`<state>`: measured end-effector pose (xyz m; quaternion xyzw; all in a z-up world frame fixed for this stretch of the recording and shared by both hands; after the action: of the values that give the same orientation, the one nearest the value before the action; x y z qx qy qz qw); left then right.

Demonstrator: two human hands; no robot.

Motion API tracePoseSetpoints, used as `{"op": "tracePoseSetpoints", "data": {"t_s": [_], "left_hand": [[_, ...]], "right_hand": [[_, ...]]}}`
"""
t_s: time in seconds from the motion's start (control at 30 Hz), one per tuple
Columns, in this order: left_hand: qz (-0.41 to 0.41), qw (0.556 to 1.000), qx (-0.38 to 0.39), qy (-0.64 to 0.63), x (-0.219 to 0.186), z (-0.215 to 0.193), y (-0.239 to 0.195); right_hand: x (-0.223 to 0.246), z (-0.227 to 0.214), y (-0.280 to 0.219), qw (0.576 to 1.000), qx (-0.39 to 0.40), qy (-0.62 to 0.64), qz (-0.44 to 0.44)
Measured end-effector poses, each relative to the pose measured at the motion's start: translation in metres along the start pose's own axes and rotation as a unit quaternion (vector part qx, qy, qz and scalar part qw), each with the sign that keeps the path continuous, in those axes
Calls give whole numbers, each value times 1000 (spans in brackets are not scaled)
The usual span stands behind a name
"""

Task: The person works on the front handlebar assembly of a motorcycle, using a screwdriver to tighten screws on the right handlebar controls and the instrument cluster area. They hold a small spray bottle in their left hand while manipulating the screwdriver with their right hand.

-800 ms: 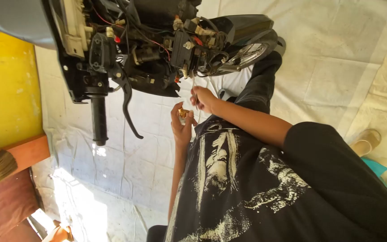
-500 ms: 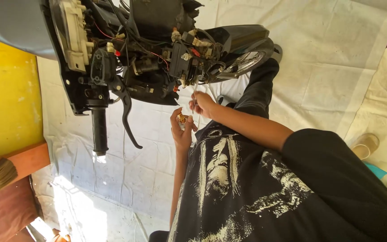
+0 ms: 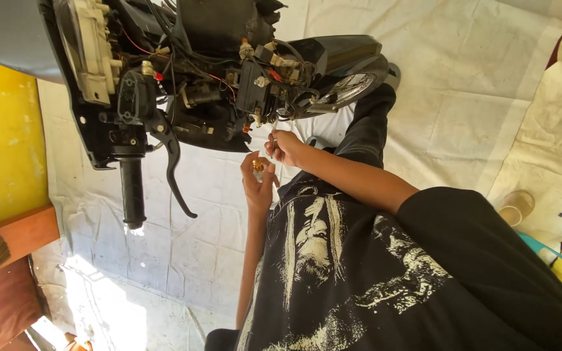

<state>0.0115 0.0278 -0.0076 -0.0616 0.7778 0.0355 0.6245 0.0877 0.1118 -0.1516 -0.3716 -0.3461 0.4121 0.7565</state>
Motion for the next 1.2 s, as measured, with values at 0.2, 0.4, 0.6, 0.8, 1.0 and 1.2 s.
{"op": "tracePoseSetpoints", "data": {"t_s": [0.2, 0.4, 0.6, 0.8, 1.0, 1.2], "left_hand": [[37, 996, 32, 69, -22, 14, 12], [19, 997, -8, 78, -31, 30, 16], [-74, 986, -47, 142, 0, 86, 52], [-174, 971, -136, 97, -6, 162, 132], [-211, 946, -218, 116, -19, 194, 157], [-251, 909, -299, 144, -27, 219, 176]], "right_hand": [[6, -10, -21, 998, 11, -63, -4], [58, -28, -68, 989, 100, -91, -57], [140, -128, -51, 973, 11, -161, -167], [252, -162, -88, 942, 37, -251, -221], [333, -199, -60, 904, 65, -351, -234], [380, -184, -32, 763, 121, -604, -194]]}}
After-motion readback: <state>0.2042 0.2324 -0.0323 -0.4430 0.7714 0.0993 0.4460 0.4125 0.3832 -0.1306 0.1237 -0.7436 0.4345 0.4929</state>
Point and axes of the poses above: each hand's wrist, its own y-axis towards the middle knuckle, its own z-axis out of the palm, x = y × z, the point moved 1 cm from there along y, towards the middle knuckle, and after that the axes turned 6 degrees about -z, right-handed, at the moved point
